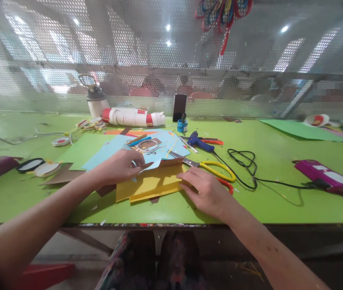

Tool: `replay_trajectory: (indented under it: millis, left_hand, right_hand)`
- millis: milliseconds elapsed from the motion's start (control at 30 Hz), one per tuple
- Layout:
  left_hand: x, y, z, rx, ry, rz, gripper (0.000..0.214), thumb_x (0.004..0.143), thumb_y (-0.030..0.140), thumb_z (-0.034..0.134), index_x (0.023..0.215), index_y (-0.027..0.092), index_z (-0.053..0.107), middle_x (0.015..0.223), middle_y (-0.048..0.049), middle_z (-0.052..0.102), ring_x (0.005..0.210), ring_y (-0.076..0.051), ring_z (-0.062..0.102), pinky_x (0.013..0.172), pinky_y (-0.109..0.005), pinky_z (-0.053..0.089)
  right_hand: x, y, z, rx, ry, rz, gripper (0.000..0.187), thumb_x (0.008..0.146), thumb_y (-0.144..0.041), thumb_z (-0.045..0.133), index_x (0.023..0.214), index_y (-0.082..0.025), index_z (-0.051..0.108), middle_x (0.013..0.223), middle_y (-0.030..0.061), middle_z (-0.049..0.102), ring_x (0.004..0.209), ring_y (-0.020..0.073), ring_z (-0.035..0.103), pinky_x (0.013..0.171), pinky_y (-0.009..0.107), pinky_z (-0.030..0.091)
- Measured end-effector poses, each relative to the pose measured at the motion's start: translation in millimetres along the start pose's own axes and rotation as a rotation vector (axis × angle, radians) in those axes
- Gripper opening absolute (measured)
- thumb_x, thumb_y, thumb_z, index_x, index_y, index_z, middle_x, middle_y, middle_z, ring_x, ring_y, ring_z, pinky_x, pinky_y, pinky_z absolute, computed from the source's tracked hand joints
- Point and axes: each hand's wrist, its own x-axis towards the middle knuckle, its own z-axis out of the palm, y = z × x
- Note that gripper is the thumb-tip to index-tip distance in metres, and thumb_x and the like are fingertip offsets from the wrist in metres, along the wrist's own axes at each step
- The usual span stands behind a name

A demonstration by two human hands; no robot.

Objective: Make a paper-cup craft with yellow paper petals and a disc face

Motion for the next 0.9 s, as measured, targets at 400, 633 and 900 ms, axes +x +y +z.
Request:
replay_trajectory:
  millis: [400,633,900]
  left_hand:
    - [-20.0,6.8,-19.0,0.071,-0.288,0.194,0.052,0.069,0.024,0.052,0.121,0.023,0.054,0.110,-0.0077,0.061,0.097,-0.024,0.057,0.083,-0.033,0.044]
    - [-19.3,-16.4,-30.5,0.107,-0.229,0.072,0.025,0.075,0.022,0.046,0.096,0.019,0.061,0.096,-0.0061,0.066,0.086,-0.020,0.059,0.072,-0.030,0.044]
    - [-11.9,-35.9,-39.7,0.067,0.021,-0.031,0.024,0.083,0.032,0.040,0.088,0.016,0.058,0.079,-0.0055,0.063,0.069,-0.018,0.054,0.061,-0.029,0.039]
  right_hand:
    - [-4.8,5.7,3.7,-0.023,-0.067,0.004,0.020,0.087,-0.016,0.051,0.106,-0.018,0.059,0.100,0.0090,0.067,0.095,0.0220,0.061,0.087,0.040,0.049]
    - [-1.0,3.2,1.2,-0.021,-0.068,0.020,0.019,0.086,-0.019,0.053,0.103,-0.016,0.061,0.108,0.0122,0.064,0.105,0.0229,0.058,0.093,0.041,0.047]
    - [-1.2,8.4,5.3,-0.054,-0.038,0.037,0.020,0.084,-0.026,0.058,0.101,-0.017,0.063,0.118,0.0165,0.059,0.112,0.0289,0.055,0.091,0.048,0.048]
